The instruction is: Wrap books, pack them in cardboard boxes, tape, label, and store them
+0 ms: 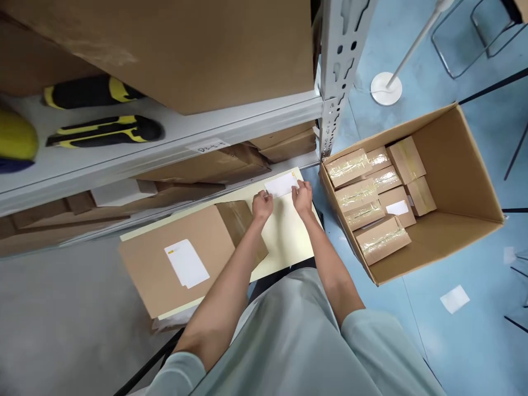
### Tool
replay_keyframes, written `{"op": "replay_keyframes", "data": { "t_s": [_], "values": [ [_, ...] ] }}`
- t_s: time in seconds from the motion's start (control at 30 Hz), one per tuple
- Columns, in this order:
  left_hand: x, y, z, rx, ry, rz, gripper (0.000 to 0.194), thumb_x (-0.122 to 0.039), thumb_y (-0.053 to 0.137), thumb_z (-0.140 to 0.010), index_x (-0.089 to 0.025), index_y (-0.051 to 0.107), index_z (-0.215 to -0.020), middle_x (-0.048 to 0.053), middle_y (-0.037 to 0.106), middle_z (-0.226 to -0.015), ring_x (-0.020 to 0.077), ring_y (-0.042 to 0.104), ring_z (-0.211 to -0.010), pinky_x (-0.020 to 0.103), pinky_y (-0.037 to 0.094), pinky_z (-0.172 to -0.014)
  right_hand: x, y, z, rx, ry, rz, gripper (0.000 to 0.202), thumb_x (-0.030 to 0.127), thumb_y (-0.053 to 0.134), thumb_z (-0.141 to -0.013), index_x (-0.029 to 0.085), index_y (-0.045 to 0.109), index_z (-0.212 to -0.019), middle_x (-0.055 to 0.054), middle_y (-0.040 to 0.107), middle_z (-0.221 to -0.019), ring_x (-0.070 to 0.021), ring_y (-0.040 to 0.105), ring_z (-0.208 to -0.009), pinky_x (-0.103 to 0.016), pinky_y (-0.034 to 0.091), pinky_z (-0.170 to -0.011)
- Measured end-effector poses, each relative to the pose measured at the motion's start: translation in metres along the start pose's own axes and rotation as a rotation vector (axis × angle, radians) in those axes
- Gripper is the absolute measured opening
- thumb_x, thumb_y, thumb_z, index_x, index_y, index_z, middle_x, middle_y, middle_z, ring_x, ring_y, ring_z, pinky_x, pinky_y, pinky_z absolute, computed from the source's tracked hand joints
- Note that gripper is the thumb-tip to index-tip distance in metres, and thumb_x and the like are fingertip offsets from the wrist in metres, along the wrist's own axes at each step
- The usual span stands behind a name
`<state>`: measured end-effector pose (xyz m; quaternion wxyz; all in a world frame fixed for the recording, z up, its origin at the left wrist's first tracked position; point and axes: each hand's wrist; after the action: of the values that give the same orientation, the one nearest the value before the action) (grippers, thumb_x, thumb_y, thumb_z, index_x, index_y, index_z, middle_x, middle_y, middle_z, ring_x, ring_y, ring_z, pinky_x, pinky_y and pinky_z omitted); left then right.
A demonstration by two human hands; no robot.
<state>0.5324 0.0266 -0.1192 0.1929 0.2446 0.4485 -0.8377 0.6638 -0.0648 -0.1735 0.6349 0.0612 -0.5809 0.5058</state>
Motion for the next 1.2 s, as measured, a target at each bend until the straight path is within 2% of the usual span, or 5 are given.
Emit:
{"op": "replay_keyframes", "data": {
  "t_s": [0.3, 0.47, 0.7, 0.97, 1.2],
  "values": [
    [0.026, 0.021, -0.004, -0.171, -0.076, 0.054, 0.032, -0.024, 0.056, -0.101, -0.018, 0.076, -0.124, 0.013, 0.080, -0.125, 0.0241, 0.077, -0.113, 0.038, 0.055, -0.112, -0.008, 0.010, 0.014, -0.012, -0.016, 0.005, 0.046, 0.031, 0.050, -0.108, 0.011, 0.068, -0.145, -0.023, 0.065, -0.138, -0.0358, 0.059, -0.132, -0.055, 0.043, -0.127],
    [0.022, 0.016, -0.006, -0.223, -0.132, 0.089, 0.024, -0.033, 0.067, -0.100, -0.016, 0.078, -0.112, 0.011, 0.083, -0.109, 0.0241, 0.079, -0.102, 0.040, 0.058, -0.108, -0.006, 0.013, 0.013, -0.034, -0.040, 0.029, 0.042, 0.028, 0.051, -0.109, 0.014, 0.070, -0.143, -0.020, 0.068, -0.133, -0.0329, 0.063, -0.126, -0.051, 0.048, -0.124],
    [0.006, 0.004, -0.002, -0.248, -0.132, 0.130, 0.024, -0.032, 0.071, -0.100, -0.012, 0.081, -0.110, 0.014, 0.083, -0.121, 0.0221, 0.079, -0.101, 0.039, 0.061, -0.107, 0.012, 0.011, 0.016, -0.081, -0.118, 0.089, 0.040, 0.038, 0.053, -0.113, 0.015, 0.071, -0.141, -0.021, 0.067, -0.139, -0.0335, 0.064, -0.134, -0.049, 0.050, -0.123],
    [-0.020, -0.011, 0.048, 0.065, 0.426, 0.237, 0.039, -0.030, 0.061, -0.104, -0.019, 0.076, -0.139, 0.012, 0.071, -0.152, 0.0265, 0.069, -0.140, 0.039, 0.062, -0.111, 0.053, -0.013, 0.017, -0.006, -0.145, -0.063, 0.054, 0.068, 0.052, -0.111, 0.022, 0.075, -0.127, -0.010, 0.076, -0.124, -0.0270, 0.076, -0.111, -0.045, 0.062, -0.106],
    [-0.013, 0.005, -0.023, 0.120, 0.572, -0.152, 0.072, -0.025, 0.084, -0.088, -0.016, 0.062, -0.156, 0.016, 0.057, -0.168, 0.0343, 0.046, -0.163, 0.050, 0.035, -0.139, 0.039, -0.084, -0.027, -0.065, -0.083, 0.107, 0.049, 0.062, 0.051, -0.113, 0.019, 0.074, -0.121, -0.011, 0.081, -0.112, -0.0268, 0.079, -0.097, -0.042, 0.060, -0.097]
  ]
}}
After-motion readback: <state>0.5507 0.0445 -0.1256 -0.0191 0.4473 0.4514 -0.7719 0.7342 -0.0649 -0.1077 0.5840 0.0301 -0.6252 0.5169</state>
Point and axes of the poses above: each hand's wrist, its own z-axis away from the middle knuckle, its own y-axis out of the palm, x = y × z
